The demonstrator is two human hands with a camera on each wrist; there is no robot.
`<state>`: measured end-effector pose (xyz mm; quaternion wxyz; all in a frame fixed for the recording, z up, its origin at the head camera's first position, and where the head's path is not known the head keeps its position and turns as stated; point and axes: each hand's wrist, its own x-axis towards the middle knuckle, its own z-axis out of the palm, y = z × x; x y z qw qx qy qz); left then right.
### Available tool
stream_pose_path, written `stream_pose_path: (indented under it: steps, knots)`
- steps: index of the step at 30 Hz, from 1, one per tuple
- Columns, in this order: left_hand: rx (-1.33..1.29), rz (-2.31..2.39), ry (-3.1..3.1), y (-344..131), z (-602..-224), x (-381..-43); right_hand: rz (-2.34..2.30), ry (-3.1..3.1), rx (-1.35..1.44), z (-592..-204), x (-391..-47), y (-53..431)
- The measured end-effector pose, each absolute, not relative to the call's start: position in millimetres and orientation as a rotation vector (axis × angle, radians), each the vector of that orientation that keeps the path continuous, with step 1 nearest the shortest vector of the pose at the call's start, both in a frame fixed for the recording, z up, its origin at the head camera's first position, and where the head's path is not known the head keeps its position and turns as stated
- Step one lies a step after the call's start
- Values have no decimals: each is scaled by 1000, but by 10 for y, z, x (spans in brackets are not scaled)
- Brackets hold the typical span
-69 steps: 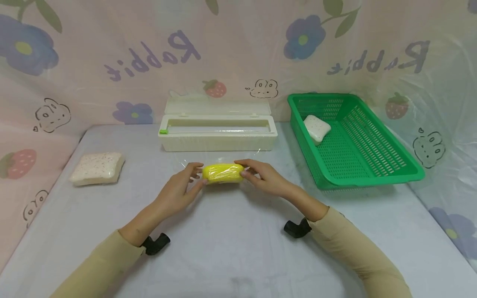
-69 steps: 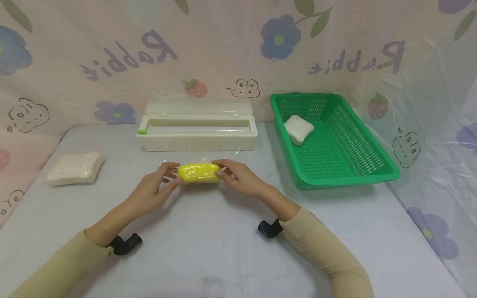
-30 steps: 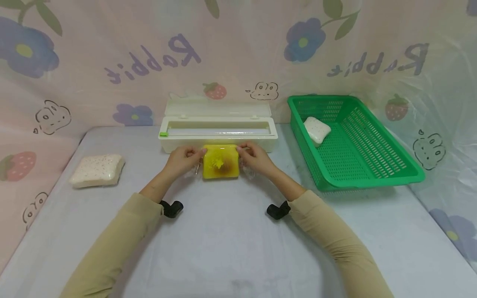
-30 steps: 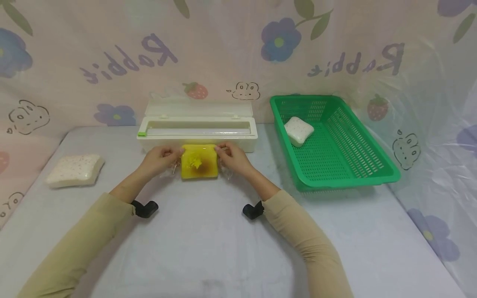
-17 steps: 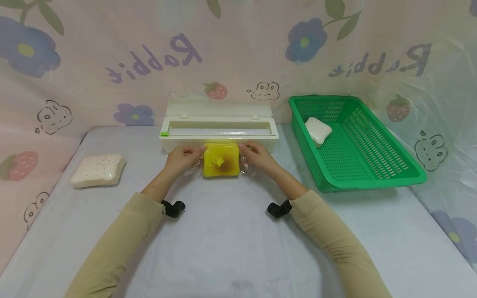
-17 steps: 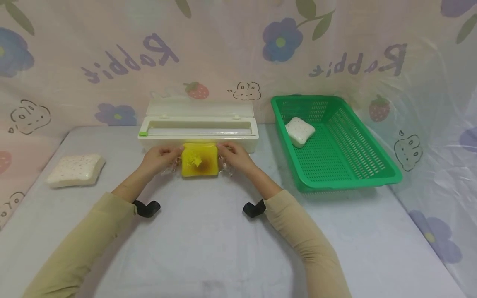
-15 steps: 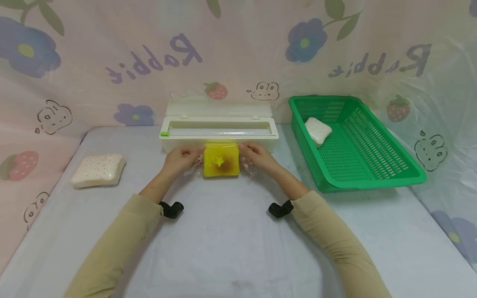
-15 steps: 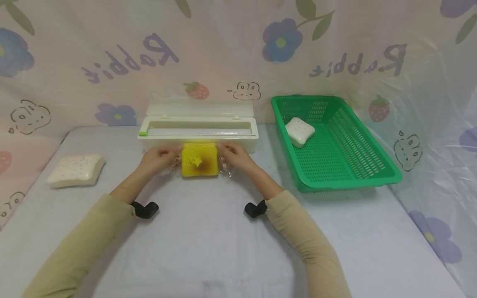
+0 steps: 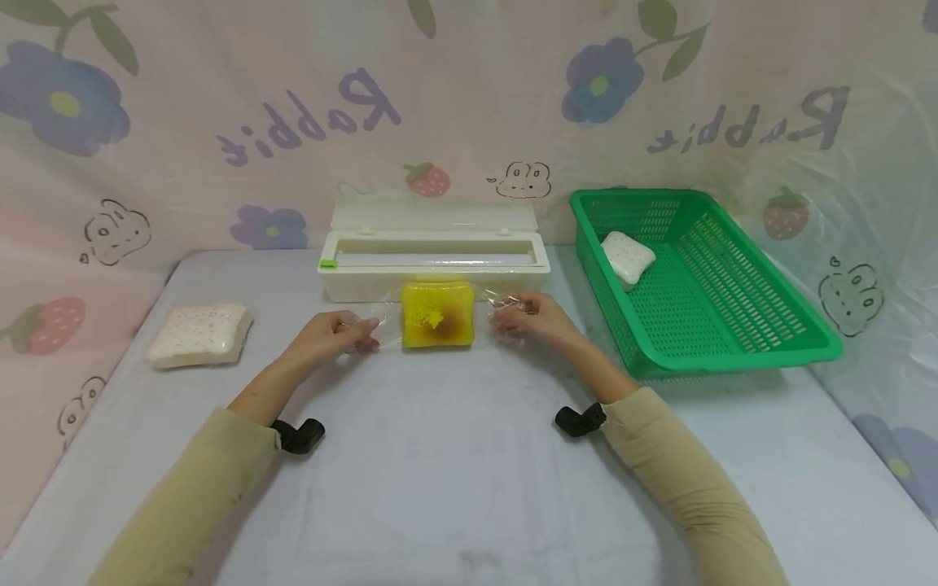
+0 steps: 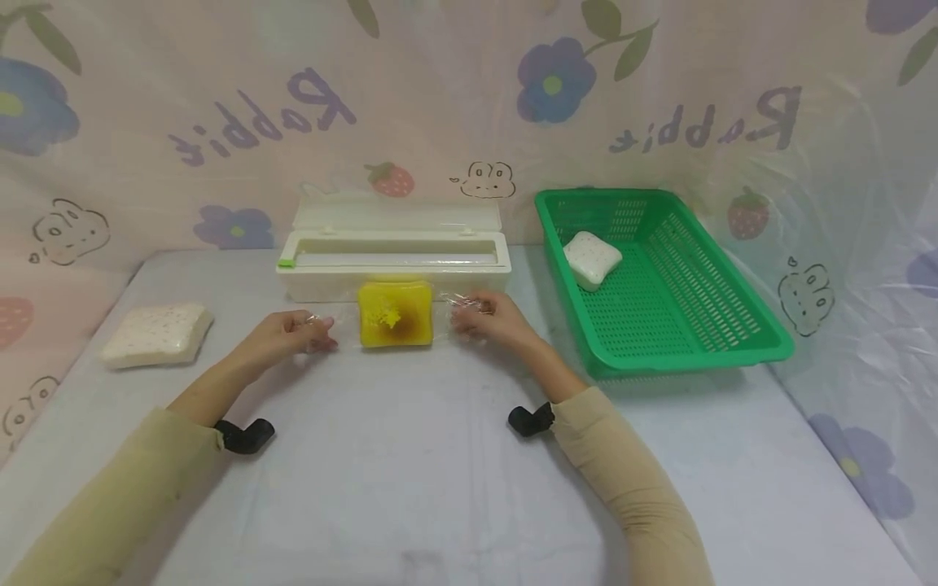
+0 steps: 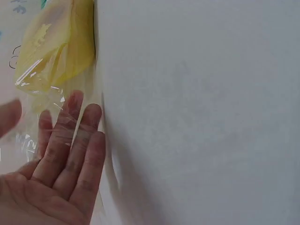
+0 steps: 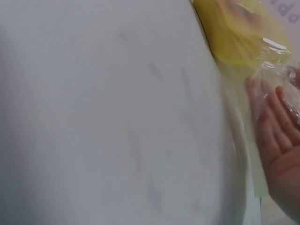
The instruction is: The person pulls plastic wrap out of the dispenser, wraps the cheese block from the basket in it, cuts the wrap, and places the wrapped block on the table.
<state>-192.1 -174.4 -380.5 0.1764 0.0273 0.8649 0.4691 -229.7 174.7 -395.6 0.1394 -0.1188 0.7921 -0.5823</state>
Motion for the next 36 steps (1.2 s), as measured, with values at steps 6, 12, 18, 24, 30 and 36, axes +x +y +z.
stream_pose_path:
  steps: [6, 12, 18, 24, 30, 36]
  knots:
    - [88, 1440, 2488, -1757, -3830, -1912, -1764, 2243, -319, -4002, -2324, 1794]
    - [86, 1439, 2568, -1699, -3856, -1943, -1704, 2272, -167, -4007, -2360, 1791]
    - [-47, 1457, 2511, -1685, -3827, -1991, -1597, 2302, 0, -3963, -2405, 1797]
    - [-91, 1477, 2417, -1706, -3821, -2046, -1505, 2332, 54, -3933, -2444, 1880]
    - [-54, 1547, 2238, -1860, -3813, -2075, -1551, 2309, 139, -3972, -2416, 2135]
    - [-312, 1752, 1986, -1939, -3723, -2071, -1593, 2450, 109, -3906, -2304, 2096]
